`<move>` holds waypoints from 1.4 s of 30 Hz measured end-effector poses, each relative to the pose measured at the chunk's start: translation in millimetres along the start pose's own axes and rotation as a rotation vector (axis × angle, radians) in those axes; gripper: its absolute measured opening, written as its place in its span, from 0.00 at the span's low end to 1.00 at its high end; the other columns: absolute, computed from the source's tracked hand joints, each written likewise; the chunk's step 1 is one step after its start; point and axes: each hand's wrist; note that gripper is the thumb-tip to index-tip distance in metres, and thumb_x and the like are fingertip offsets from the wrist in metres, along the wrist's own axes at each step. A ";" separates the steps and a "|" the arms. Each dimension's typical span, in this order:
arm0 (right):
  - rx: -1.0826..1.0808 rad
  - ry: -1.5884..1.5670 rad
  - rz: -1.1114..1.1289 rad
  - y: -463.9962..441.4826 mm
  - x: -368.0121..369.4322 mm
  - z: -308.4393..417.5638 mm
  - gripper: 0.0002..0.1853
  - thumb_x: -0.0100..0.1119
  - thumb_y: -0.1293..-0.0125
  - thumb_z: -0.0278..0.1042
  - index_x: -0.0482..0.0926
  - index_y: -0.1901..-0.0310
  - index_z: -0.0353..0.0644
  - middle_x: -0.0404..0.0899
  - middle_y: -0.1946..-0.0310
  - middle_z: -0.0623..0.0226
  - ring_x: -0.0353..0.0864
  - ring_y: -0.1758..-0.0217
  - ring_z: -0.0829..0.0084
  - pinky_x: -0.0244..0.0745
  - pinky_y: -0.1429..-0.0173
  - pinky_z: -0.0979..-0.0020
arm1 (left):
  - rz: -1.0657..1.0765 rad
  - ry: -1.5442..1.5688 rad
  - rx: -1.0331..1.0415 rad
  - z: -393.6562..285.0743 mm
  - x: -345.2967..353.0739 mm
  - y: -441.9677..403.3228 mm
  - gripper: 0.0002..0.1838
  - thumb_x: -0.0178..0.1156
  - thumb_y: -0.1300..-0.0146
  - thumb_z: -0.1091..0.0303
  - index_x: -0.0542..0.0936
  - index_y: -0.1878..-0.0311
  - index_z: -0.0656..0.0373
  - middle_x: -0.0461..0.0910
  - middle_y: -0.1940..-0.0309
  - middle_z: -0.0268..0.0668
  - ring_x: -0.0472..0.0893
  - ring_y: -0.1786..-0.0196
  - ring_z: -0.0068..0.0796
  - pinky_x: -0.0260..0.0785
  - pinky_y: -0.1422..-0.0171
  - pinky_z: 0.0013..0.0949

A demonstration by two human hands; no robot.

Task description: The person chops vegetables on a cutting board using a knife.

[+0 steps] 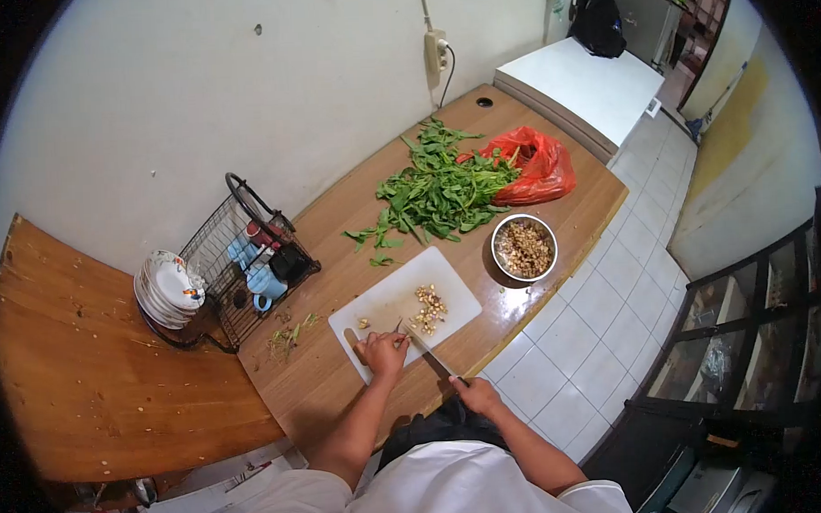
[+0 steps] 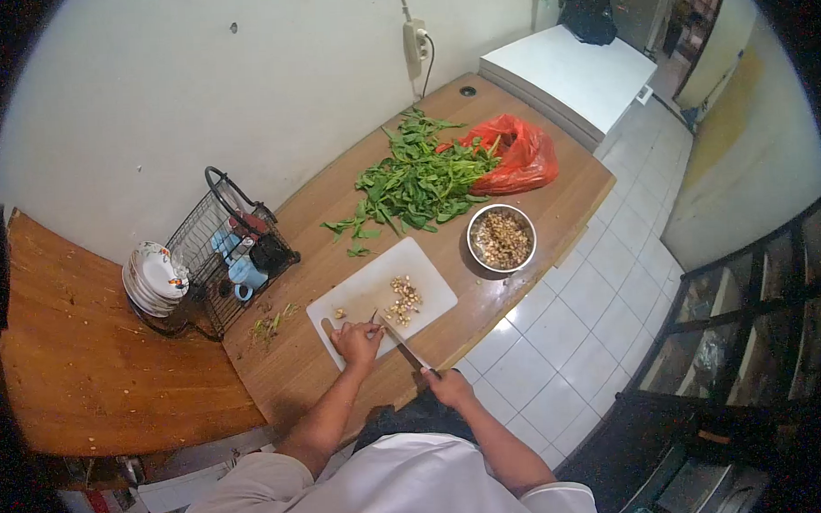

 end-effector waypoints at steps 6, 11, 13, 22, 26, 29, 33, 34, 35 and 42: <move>-0.046 -0.003 -0.011 13.6 -2.8 11.7 0.38 0.44 0.28 0.73 0.85 0.45 0.44 0.85 0.51 0.41 0.82 0.41 0.44 0.75 0.36 0.52 | 0.024 0.024 -0.114 0.6 5.6 2.9 0.06 0.76 0.48 0.57 0.91 0.70 0.45 0.89 0.67 0.28 0.79 0.55 0.31 0.56 0.38 0.43; 0.063 0.107 0.043 -4.5 10.9 31.2 0.38 0.42 0.28 0.73 0.82 0.40 0.46 0.83 0.48 0.40 0.80 0.39 0.43 0.74 0.34 0.51 | 0.040 0.014 -0.088 5.1 8.6 3.3 0.06 0.75 0.47 0.58 0.91 0.71 0.46 0.90 0.66 0.28 0.79 0.54 0.30 0.57 0.38 0.43; 0.071 0.094 0.049 5.3 13.2 34.6 0.39 0.42 0.28 0.73 0.83 0.40 0.45 0.83 0.48 0.41 0.81 0.40 0.43 0.74 0.35 0.51 | 0.044 0.001 -0.072 6.8 8.4 2.4 0.06 0.75 0.48 0.58 0.91 0.71 0.46 0.90 0.65 0.28 0.79 0.53 0.30 0.57 0.38 0.43; 0.059 0.113 0.038 6.2 -7.7 39.0 0.38 0.42 0.29 0.74 0.85 0.43 0.47 0.85 0.51 0.42 0.83 0.43 0.44 0.76 0.38 0.51 | -0.040 0.013 -0.035 1.4 3.5 4.9 0.05 0.76 0.49 0.60 0.91 0.70 0.46 0.89 0.66 0.30 0.81 0.57 0.32 0.59 0.42 0.44; 0.021 0.044 -0.006 15.6 5.3 22.3 0.39 0.42 0.29 0.75 0.86 0.47 0.45 0.85 0.52 0.42 0.83 0.43 0.44 0.76 0.38 0.52 | 0.041 -0.062 -0.027 4.9 1.6 1.5 0.04 0.75 0.48 0.61 0.91 0.70 0.46 0.89 0.67 0.31 0.81 0.56 0.33 0.59 0.40 0.45; 0.055 -0.003 0.069 27.1 -1.4 21.1 0.40 0.43 0.29 0.75 0.86 0.47 0.44 0.85 0.52 0.42 0.83 0.42 0.44 0.76 0.37 0.52 | 0.063 -0.070 -0.025 9.2 6.8 1.9 0.04 0.74 0.47 0.60 0.91 0.69 0.45 0.89 0.68 0.31 0.81 0.56 0.34 0.59 0.39 0.46; 0.043 0.014 0.070 21.7 5.8 13.8 0.40 0.42 0.29 0.75 0.85 0.45 0.44 0.85 0.51 0.42 0.82 0.41 0.44 0.75 0.35 0.53 | 0.102 -0.056 -0.067 5.6 5.4 -1.0 0.05 0.74 0.46 0.60 0.92 0.67 0.45 0.89 0.67 0.32 0.81 0.55 0.34 0.58 0.37 0.47; -0.004 0.021 0.062 20.4 6.0 15.6 0.38 0.41 0.27 0.73 0.80 0.37 0.47 0.83 0.47 0.41 0.81 0.39 0.44 0.74 0.35 0.50 | 0.095 -0.079 -0.065 5.5 6.1 -0.6 0.05 0.74 0.46 0.59 0.92 0.67 0.45 0.89 0.67 0.31 0.81 0.54 0.33 0.58 0.37 0.48; -0.001 0.021 0.065 16.3 7.7 19.6 0.38 0.41 0.27 0.73 0.80 0.37 0.47 0.83 0.47 0.41 0.81 0.39 0.44 0.74 0.35 0.50 | 0.100 -0.079 -0.067 7.4 5.9 -0.5 0.05 0.74 0.46 0.59 0.92 0.67 0.45 0.89 0.67 0.31 0.81 0.54 0.33 0.58 0.37 0.48; 0.043 0.147 -0.003 28.1 -9.0 39.3 0.40 0.41 0.29 0.75 0.85 0.46 0.43 0.84 0.50 0.41 0.83 0.43 0.44 0.76 0.38 0.50 | 0.100 -0.059 -0.037 6.9 -2.3 1.9 0.05 0.74 0.46 0.58 0.92 0.68 0.45 0.89 0.67 0.30 0.80 0.53 0.33 0.58 0.37 0.48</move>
Point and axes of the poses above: each hand's wrist, its own y-axis away from the middle knuckle, its own x-axis out of the palm, z = x × y
